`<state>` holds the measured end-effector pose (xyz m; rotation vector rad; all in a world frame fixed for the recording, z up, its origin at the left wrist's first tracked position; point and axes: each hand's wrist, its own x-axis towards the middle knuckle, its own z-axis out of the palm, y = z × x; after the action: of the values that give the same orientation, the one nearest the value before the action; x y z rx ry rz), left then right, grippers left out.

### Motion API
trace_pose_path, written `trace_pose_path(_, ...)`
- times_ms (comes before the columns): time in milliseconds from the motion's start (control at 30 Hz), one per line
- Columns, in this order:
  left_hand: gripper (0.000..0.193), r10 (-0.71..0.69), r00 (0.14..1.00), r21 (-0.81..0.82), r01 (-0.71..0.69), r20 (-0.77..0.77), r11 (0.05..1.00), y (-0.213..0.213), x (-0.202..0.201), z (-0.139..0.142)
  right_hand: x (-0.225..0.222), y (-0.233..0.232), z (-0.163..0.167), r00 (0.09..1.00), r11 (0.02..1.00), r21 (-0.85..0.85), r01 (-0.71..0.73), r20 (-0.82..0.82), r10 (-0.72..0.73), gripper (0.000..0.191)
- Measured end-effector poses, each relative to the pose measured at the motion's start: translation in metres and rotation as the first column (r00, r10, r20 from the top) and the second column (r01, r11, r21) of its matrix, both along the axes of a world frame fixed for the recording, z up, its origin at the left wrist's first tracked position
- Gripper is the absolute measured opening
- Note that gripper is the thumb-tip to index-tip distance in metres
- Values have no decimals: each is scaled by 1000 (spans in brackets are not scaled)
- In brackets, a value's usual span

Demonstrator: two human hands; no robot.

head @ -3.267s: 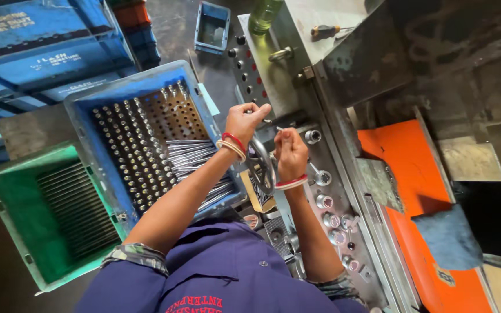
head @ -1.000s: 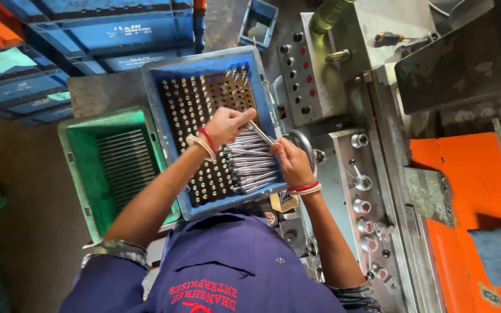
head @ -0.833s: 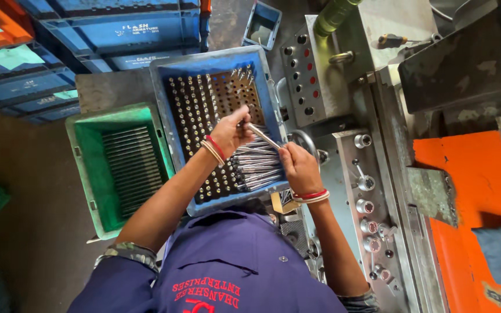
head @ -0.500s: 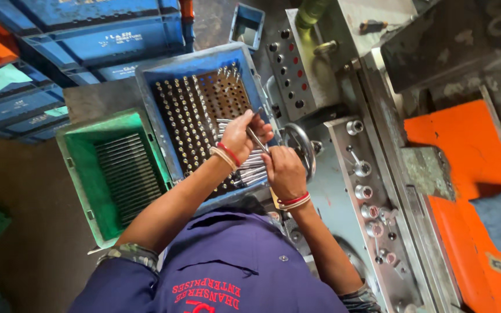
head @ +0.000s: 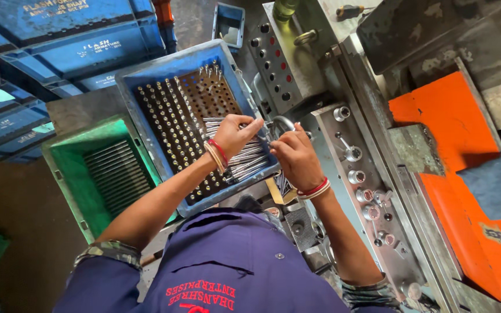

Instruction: The person repeatedly picks up metal rods from a blue crate, inserts them into a machine, and pulls a lever to activate the machine, producing sparks. The person then removes the processed rods and places them back into the crate.

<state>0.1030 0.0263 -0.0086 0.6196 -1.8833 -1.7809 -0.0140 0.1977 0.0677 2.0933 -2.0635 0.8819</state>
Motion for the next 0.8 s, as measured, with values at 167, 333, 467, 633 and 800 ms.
trace_pose_path(167, 39, -177, 967, 406, 90, 183, 910, -6, 2, -4, 5, -4, 12, 960, 997, -43, -64, -275, 50, 21)
trace_pose_path(333, 39, -273, 921, 430, 136, 276, 893, -3, 7, 6, 1, 1, 5, 963, 993, 50, -110, -242, 119, 13)
trace_pose_path(467, 35, -165, 986, 362, 148, 16, 920, 8, 3, 22, 6, 8, -15, 578, 947, 297, -122, 797, -176, 31)
trace_pose_path(633, 40, -55, 948, 56, 76, -315, 996, 16, -6, 40, 23, 11, -30, 17, 999, -19, -29, 1000, 20, 40)
trace_pose_path(800, 18, -31, 987, 393, 91, -156, 915, 15, -31, 23, 20, 10, -29, 281, 969, -106, 221, 959, 40, 53)
